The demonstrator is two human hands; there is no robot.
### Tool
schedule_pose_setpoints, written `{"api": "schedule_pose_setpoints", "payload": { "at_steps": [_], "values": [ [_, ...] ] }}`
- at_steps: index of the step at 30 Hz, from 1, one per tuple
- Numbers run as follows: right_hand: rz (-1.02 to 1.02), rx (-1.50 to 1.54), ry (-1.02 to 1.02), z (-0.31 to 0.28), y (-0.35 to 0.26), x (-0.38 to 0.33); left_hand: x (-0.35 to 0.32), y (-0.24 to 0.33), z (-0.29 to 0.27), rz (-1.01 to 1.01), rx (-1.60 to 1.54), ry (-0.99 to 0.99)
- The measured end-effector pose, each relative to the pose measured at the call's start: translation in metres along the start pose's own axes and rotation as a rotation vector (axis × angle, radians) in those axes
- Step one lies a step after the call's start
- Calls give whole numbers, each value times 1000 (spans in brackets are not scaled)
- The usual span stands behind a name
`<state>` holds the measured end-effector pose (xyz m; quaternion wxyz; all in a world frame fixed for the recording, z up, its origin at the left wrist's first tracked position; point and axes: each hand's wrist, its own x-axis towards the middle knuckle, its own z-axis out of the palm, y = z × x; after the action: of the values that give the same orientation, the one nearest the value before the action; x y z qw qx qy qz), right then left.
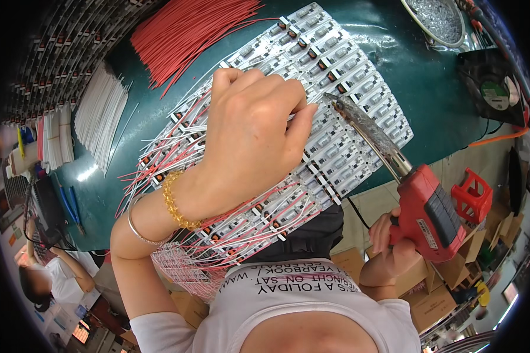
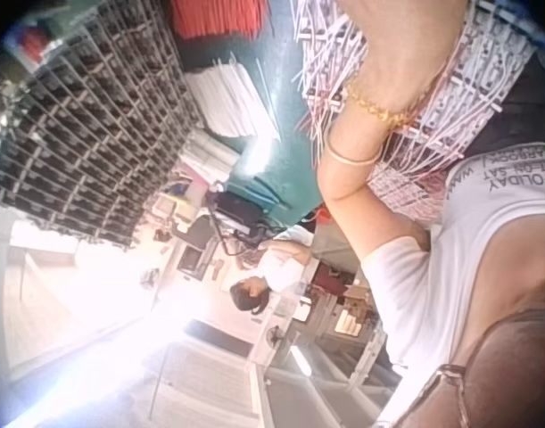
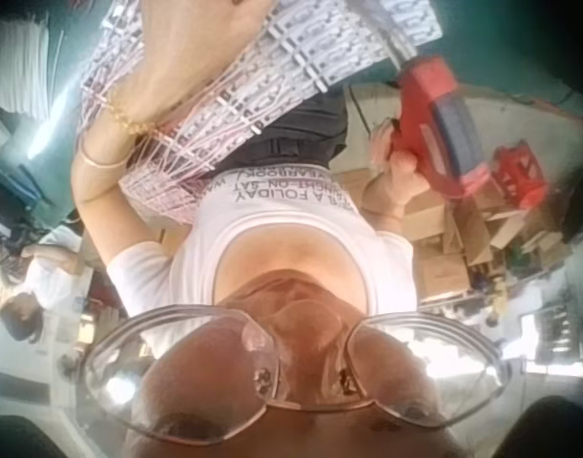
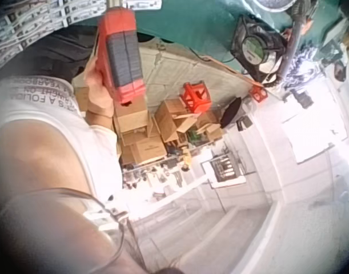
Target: The person uses a soldering iron to attach red and white wires to a grid of electronic components on a workbench. They repeatedly pick up wires, position them, and apply the soldering iron to secure the connections.
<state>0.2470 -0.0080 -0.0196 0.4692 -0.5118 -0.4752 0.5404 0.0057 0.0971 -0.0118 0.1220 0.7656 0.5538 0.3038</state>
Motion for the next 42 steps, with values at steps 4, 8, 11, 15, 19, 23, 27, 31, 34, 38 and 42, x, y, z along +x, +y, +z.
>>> {"api": "schedule_pose_setpoints", "payload": {
  "at_steps": [4,8,11,15,19,23,27,31,34,38,42],
  "values": [
    [-30,-35,-4,2,-1,0,-1,0,0,5,14,2],
    [-66,-23,43,8,-5,0,-1,0,1,9,22,3],
    [-72,-20,26,7,-5,2,-1,0,1,9,22,0],
    [-64,14,31,6,-3,2,0,1,1,12,16,0],
    [-28,44,-10,4,-6,4,0,2,1,9,32,4],
    [-21,57,2,4,-9,5,-1,1,-1,-6,12,95],
    [-33,83,50,-7,-2,-3,1,-2,-12,138,14,219],
    [-24,94,90,-11,1,-13,-2,14,-9,-12,-28,15],
    [-10,55,106,-6,-3,-13,-3,14,2,-37,3,-26],
    [11,33,59,-7,-2,-12,-4,14,6,-30,35,-27],
    [30,58,33,-10,1,-13,-4,14,6,-19,54,-14]
  ]
}}
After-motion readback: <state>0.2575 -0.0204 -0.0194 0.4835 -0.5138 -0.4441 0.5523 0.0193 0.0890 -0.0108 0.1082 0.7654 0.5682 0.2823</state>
